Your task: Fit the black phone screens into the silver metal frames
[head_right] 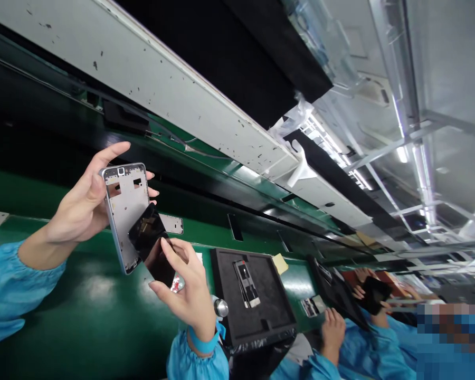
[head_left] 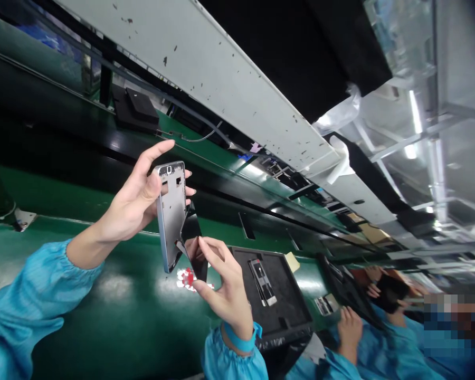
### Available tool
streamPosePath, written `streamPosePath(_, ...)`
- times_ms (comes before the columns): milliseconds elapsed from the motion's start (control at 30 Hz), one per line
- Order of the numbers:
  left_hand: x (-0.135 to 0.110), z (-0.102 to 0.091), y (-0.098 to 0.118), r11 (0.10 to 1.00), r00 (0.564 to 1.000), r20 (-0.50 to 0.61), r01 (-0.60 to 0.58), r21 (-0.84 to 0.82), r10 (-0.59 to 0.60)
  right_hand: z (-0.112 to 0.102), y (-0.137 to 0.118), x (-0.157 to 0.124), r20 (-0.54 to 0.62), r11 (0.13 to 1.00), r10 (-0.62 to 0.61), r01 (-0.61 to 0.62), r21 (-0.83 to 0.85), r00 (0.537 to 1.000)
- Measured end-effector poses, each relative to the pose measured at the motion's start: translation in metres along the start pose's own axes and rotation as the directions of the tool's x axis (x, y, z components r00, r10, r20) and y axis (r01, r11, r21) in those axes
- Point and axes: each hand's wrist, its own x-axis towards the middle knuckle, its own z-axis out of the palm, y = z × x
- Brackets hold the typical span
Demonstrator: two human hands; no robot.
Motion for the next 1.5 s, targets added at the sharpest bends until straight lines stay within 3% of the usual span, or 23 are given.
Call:
streamPosePath(133, 0.004, -0.007, -0.005, 0.988, 0.994, 0.103, 0.006, 0.153, -0.022, 0.024, 0.005, 0.008, -0.098, 0.989, 0.064, -0.050, 0.142, 0.993)
streamPosePath(267, 0.009, -0.012, -0.011, 0.971, 0.996, 0.087, -0.018, 0.238, -0.003, 0.046, 0.010, 0.010, -0.192, 0.951, 0.181, -0.122, 0.285, 0.965)
streamPosePath(433, 0.012, -0.014, -0.004, 0.976, 0.999, -0.030, 0.022, 0.214, -0.016, 0.040, 0.016, -0.004, -0.109, 0.943, 0.181, -0.141, 0.303, 0.977)
streamPosePath(567, 0.012, -0.008, -0.005, 0.962, 1.000, -0.004, 0.012, 0.274, -0.012, 0.040, 0.017, -0.002, -0.072, 0.949, 0.171, -0.144, 0.279, 0.983)
streamPosePath(733, 0.010, 0.001, -0.019, 0.904, 0.994, 0.092, -0.092, 0.417, 0.059, 0.063, 0.016, 0.011, -0.185, 0.921, 0.213, -0.135, 0.364, 0.959)
streamPosePath(1000, 0.010, 0.002, -0.023, 0.856, 0.997, 0.039, -0.074, 0.512, 0.063, 0.080, 0.018, 0.017, -0.262, 0.887, 0.185, -0.046, 0.460, 0.947)
streamPosePath(1200, 0.001, 0.009, -0.034, 0.929, 1.000, 0.021, -0.016, 0.370, 0.009, 0.082, 0.027, 0.028, -0.287, 0.959, 0.130, -0.047, 0.280, 0.949)
streamPosePath(1367, 0.001, 0.017, -0.050, 0.977, 0.967, -0.167, 0.202, 0.060, -0.190, 0.080, 0.028, 0.037, -0.256, 0.993, 0.073, -0.045, 0.113, 0.964)
streamPosePath(1433, 0.004, 0.018, -0.055, 0.958, 0.935, -0.220, 0.288, 0.014, -0.278, 0.076, 0.028, 0.041, -0.285, 0.990, 0.096, -0.063, 0.124, 0.954)
streamPosePath(1500, 0.005, 0.018, -0.058, 0.939, 0.924, -0.194, 0.343, 0.037, -0.330, 0.069, 0.028, 0.046, -0.383, 0.968, 0.178, -0.091, 0.236, 0.906)
